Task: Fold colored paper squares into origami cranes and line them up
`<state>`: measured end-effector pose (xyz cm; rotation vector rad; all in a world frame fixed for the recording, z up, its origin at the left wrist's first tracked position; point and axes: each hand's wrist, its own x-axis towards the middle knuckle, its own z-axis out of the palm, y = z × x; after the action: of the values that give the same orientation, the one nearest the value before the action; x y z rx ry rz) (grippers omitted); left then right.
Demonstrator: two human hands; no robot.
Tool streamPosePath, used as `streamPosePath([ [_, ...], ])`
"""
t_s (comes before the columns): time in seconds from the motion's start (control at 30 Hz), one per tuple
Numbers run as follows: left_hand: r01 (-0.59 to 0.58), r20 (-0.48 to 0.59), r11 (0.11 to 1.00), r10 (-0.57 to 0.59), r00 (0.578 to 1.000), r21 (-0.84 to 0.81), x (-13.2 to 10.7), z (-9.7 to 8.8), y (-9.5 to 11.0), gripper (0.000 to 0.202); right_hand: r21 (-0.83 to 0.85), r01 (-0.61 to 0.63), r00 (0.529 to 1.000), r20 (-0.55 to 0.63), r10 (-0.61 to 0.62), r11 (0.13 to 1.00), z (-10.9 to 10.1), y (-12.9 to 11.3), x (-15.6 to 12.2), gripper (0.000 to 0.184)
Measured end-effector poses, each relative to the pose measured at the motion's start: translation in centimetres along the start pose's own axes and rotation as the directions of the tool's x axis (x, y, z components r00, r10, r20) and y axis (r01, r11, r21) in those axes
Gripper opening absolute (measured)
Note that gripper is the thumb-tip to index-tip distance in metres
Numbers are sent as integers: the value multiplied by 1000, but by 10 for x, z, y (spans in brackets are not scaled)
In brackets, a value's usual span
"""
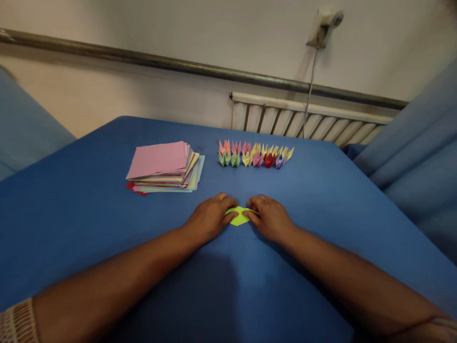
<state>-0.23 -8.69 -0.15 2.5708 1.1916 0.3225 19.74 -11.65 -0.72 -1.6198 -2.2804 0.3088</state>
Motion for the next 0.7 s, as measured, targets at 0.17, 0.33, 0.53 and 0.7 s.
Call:
streamPosePath([
  [0.17,25,-1,1000,-25,1000,4,1,-1,2,21,109,-43,999,33,40,993,2,-1,3,12],
  [0.33,27,-13,1000,-27,1000,-10,1,0,0,25,172,-16,1000,-16,19,985,7,0,2,9],
  [0.53,-32,-45,997,29,999,-71,3,-1,-5,17,278,130,991,-64,-117,952,13,1,-1,10],
  [0.7,38,-10,992,-39,999,-120,3,-6,0,15,282,206,973,-159,-166,937,13,2,-1,18],
])
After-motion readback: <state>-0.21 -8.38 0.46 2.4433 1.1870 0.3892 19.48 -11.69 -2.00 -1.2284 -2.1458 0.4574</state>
